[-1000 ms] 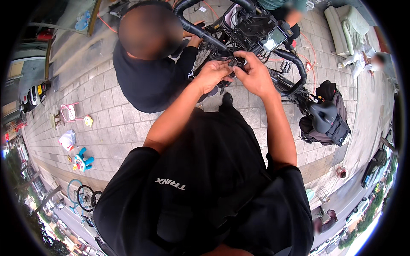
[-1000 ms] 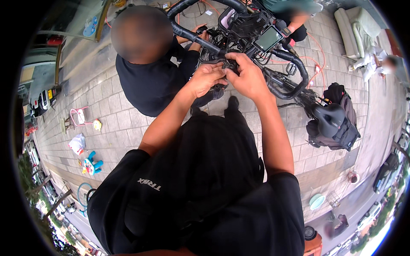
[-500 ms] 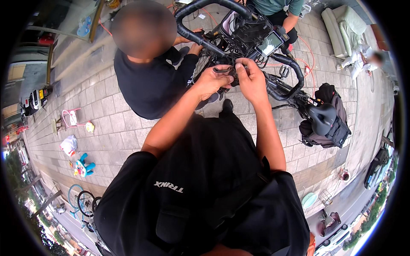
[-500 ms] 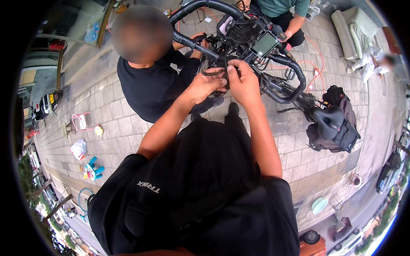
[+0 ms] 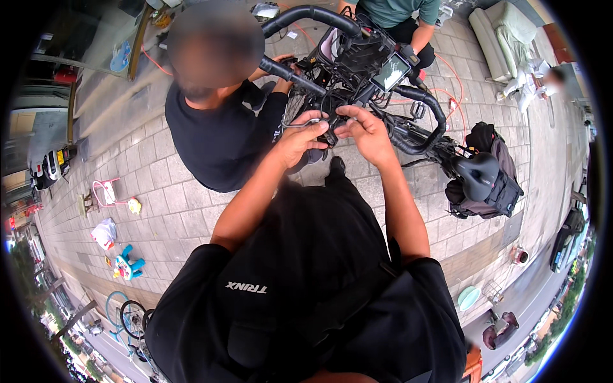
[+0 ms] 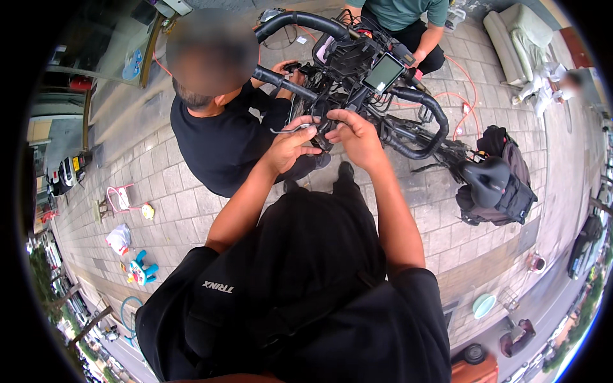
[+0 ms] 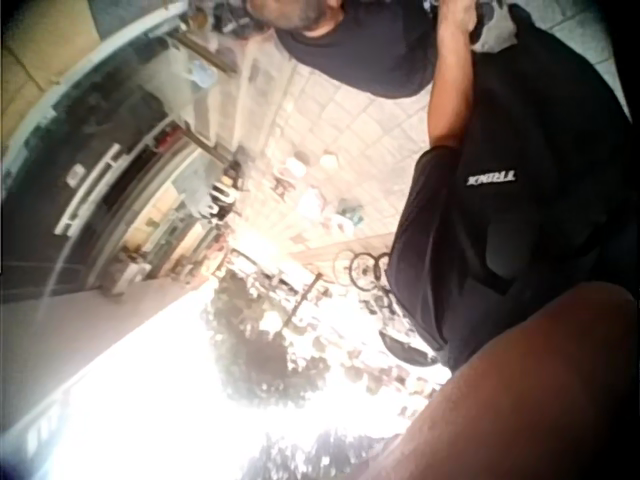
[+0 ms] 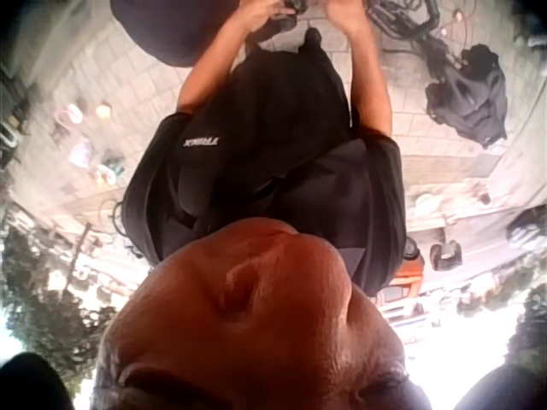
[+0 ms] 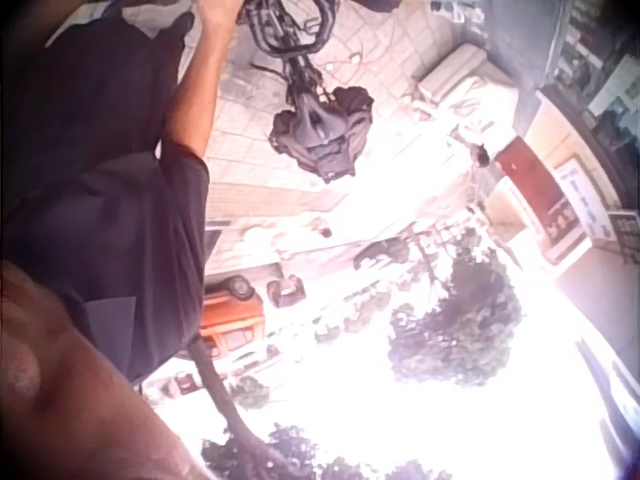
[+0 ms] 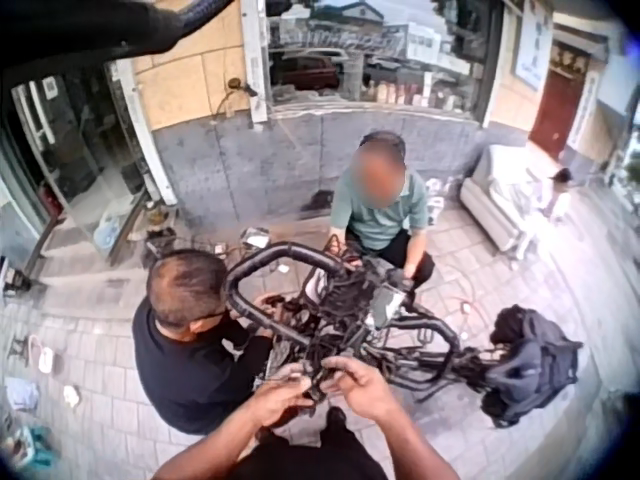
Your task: The person adjusts components on the bicycle handlebar while two others assist. They manipulate wires and small parts near the stem and handlebar area, occasionally using tools to tighten or align components. The task involves collaborative troubleshooting and mechanical adjustments.
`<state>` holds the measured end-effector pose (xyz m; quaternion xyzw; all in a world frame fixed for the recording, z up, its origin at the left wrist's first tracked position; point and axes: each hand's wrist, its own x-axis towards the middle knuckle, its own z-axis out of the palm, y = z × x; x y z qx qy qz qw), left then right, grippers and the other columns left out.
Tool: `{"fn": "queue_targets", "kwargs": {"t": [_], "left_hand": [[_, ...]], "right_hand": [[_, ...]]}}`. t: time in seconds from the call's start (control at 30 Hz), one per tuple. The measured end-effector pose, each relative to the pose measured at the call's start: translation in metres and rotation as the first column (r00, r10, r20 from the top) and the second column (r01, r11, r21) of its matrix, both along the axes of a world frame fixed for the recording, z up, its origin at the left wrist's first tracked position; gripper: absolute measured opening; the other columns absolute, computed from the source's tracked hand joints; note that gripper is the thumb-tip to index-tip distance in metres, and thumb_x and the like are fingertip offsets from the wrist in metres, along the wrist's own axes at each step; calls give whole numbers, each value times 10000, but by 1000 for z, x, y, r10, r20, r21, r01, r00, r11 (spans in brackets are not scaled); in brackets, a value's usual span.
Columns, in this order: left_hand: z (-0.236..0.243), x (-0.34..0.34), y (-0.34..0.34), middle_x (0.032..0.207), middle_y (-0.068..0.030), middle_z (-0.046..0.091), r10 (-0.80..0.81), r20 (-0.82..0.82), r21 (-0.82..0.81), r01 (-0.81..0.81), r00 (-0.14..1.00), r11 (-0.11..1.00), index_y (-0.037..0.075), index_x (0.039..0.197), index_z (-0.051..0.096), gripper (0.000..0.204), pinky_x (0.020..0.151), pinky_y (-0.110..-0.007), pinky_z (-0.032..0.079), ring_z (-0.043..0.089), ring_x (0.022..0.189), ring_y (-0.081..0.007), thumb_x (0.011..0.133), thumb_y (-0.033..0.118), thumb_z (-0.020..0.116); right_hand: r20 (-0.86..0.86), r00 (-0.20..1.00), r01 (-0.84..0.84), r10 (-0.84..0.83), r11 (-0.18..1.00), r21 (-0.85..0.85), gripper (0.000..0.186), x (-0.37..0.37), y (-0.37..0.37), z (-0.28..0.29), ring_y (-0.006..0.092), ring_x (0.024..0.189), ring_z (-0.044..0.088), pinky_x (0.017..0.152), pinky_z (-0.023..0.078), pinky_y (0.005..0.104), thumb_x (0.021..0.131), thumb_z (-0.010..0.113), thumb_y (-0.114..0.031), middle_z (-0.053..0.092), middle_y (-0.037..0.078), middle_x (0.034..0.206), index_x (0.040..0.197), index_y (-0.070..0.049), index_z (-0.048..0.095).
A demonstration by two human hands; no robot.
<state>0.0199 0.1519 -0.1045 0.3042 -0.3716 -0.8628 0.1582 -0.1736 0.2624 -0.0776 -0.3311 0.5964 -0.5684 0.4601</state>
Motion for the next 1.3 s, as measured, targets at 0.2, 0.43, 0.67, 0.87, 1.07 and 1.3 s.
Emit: {"fn": "queue_targets", "kwargs": {"t": [0.2,0.43,0.67,0.87,1.07,1.3], "left_hand": [[5,-6,-19,976,50,698,132,52,-98,-127,990,987,160,1168,628,310,723,-292,541,658,849,-60,1007,388,763],[31,-18,-41,855,29,680,54,135,-197,-26,989,980,138,1138,646,340,464,-231,446,610,614,-63,1015,444,729],[56,-27,-55,804,25,653,99,183,-130,-75,978,989,104,1079,672,350,406,-255,370,565,555,-69,1012,442,732],[82,-44,-52,756,9,647,94,289,-316,1,953,949,47,1033,679,447,394,-245,341,533,519,-60,960,475,785],[84,-53,-62,766,9,660,67,367,-386,87,928,919,50,1038,707,463,394,-256,337,535,548,-56,969,504,757],[48,-29,-59,797,48,668,79,356,-371,64,931,926,161,1044,713,236,451,-243,365,558,627,-36,966,377,766]], "right_hand": [[55,976,185,-212,931,315,281,15,34,-33,166,838,740,729,596,310,1030,556,-17,761,113,1075,1258,50,706],[-397,918,191,-19,897,399,360,31,35,-73,336,928,779,871,600,404,996,647,-237,789,229,1083,1262,-12,737],[-909,415,54,-44,998,-23,248,58,-5,-41,320,962,725,829,582,450,957,655,-169,727,133,1015,1149,-53,762],[-741,-129,-39,659,743,668,288,71,-83,-57,265,1159,645,747,557,390,930,715,-219,697,28,1193,1196,-139,791],[-717,215,110,664,713,693,344,68,-117,-89,198,1256,688,981,541,380,971,733,-299,738,1,1311,1301,-204,757],[-850,-392,-305,353,821,482,364,49,-45,-38,347,1246,656,1175,409,514,949,689,-233,746,86,1245,1293,-119,726]]}}
